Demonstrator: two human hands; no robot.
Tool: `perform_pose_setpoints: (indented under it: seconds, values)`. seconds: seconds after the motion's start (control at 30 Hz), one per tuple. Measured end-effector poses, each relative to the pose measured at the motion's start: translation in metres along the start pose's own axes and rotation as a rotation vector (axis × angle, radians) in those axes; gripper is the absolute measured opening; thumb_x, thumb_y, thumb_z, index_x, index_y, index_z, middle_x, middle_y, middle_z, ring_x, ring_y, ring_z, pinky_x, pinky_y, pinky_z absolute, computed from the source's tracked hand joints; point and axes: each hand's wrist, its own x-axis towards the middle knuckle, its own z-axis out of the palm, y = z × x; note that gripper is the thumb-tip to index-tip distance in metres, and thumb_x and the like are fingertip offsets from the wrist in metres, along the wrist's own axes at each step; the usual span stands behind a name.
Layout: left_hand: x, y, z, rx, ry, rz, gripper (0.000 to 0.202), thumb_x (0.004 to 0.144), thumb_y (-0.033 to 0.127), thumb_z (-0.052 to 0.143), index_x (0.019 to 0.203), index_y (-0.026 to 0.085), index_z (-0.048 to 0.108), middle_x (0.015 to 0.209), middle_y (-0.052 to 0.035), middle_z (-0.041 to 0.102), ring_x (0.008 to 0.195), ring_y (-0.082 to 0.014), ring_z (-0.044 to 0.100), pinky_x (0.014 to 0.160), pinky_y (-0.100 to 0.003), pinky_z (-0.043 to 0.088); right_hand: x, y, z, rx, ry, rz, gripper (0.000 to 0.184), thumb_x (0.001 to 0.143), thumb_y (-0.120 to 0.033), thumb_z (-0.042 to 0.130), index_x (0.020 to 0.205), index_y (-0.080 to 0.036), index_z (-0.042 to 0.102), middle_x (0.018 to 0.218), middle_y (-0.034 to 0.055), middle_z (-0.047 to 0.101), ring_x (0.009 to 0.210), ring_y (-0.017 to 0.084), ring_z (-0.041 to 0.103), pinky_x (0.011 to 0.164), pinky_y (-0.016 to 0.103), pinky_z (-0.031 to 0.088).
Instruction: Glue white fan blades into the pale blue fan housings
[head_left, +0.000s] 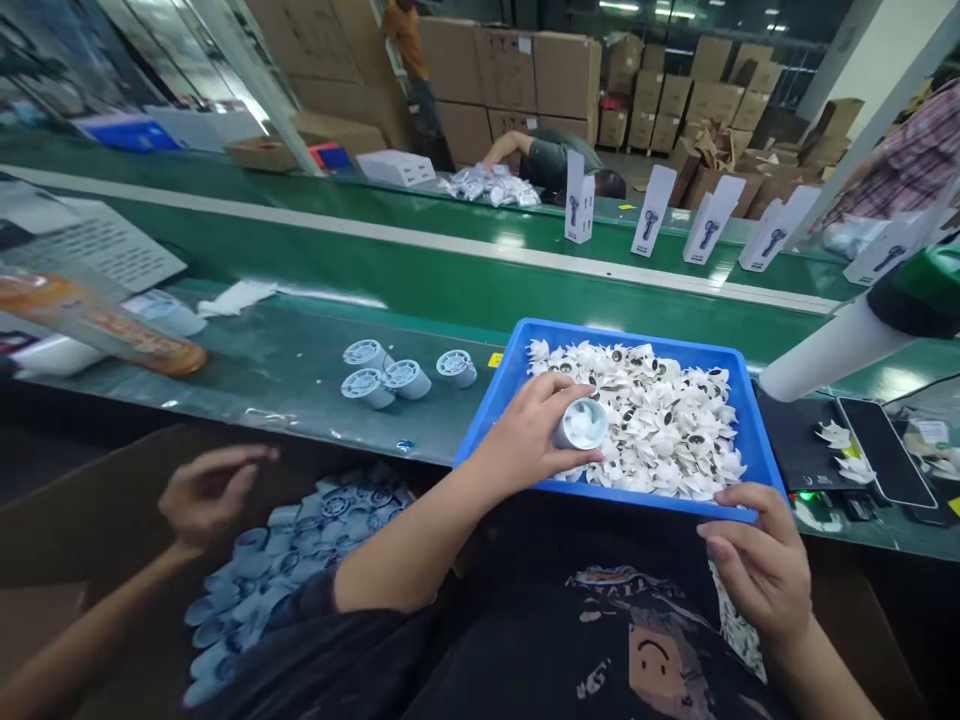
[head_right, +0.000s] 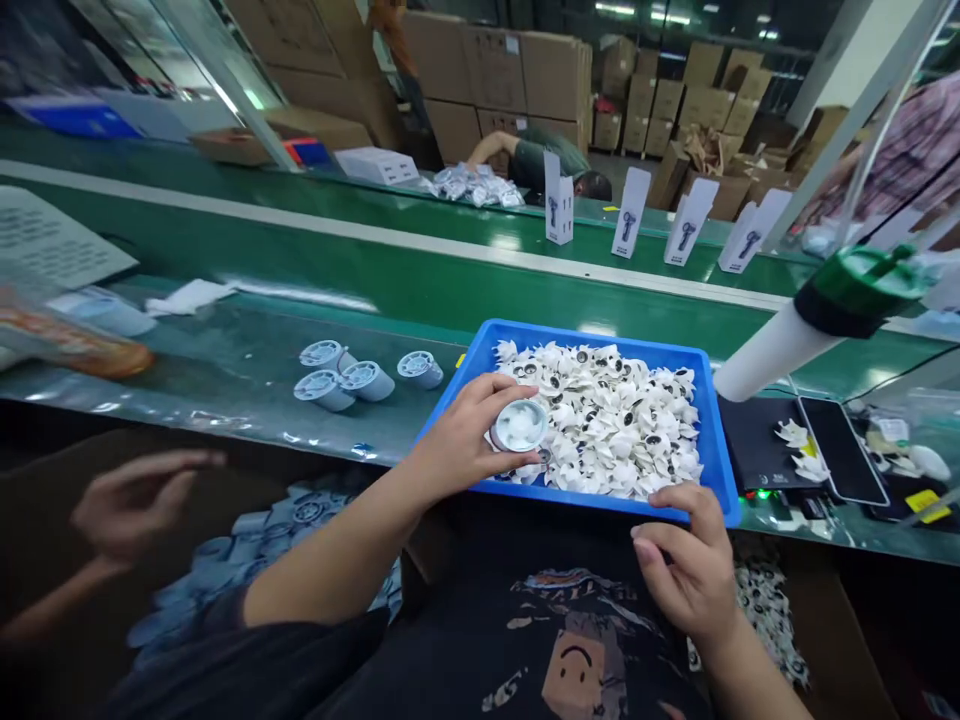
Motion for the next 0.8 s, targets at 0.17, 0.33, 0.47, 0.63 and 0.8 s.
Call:
perform_pose_setpoints:
  seconds: [0.17, 0.33, 0.47, 0.63, 0.8]
  values:
    - [0.022, 0.017, 0.007, -0.011, -0.022, 0.173, 0.052, 0.083, 0.046, 0.073, 0.126, 0.023, 0.055, 0.122, -0.0116, 0.064, 0.117, -0.0288, 0.060, 0.101, -0.047, 0.050, 0.017, -0.011, 0.024, -0.152, -0.071, -0.081, 0.033, 0.097, -0.042, 0.051, 0.116, -0.019, 0.064, 0.123, 0.0131, 0.051, 0.114, 0.026, 0.052, 0.096, 0.041, 0.043]
    - [0.023, 0.035, 0.019, -0.064, 0.026, 0.371, 0.040, 0.090, 0.036, 0.066, 0.124, 0.021, 0.053, 0.114, -0.0102, 0.071, 0.106, -0.0245, 0.067, 0.094, -0.041, 0.051, 0.041, -0.014, 0.034, -0.335, 0.065, -0.100, 0.042, 0.093, -0.058, 0.052, 0.118, -0.028, 0.066, 0.128, 0.0066, 0.057, 0.121, 0.027, 0.044, 0.109, 0.046, 0.028]
    - [0.023, 0.038, 0.018, -0.070, 0.046, 0.346, 0.040, 0.087, 0.040, 0.068, 0.120, 0.022, 0.056, 0.107, -0.0087, 0.073, 0.099, -0.0238, 0.069, 0.090, -0.040, 0.052, 0.041, -0.016, 0.035, -0.224, 0.168, -0.149, 0.038, 0.098, -0.052, 0.041, 0.106, -0.028, 0.070, 0.111, 0.0043, 0.065, 0.109, 0.025, 0.045, 0.106, 0.043, 0.027]
    - [0.020, 0.035, 0.016, -0.067, 0.028, 0.335, 0.043, 0.088, 0.040, 0.069, 0.125, 0.023, 0.054, 0.111, -0.0090, 0.072, 0.104, -0.0234, 0.068, 0.096, -0.041, 0.049, 0.039, -0.010, 0.039, -0.247, 0.143, -0.096, 0.041, 0.094, -0.058, 0.045, 0.112, -0.030, 0.068, 0.117, 0.0048, 0.065, 0.118, 0.029, 0.045, 0.109, 0.047, 0.024]
    - [0.049, -0.001, 0.004, 0.042, -0.136, 0.058, 0.063, 0.070, 0.053, 0.083, 0.123, 0.025, 0.062, 0.129, -0.0112, 0.060, 0.124, -0.0309, 0.054, 0.107, -0.049, 0.043, 0.006, 0.006, 0.019, -0.224, 0.167, -0.167, 0.028, 0.094, -0.040, 0.048, 0.107, -0.028, 0.071, 0.109, 0.0068, 0.066, 0.099, 0.027, 0.051, 0.100, 0.049, 0.034]
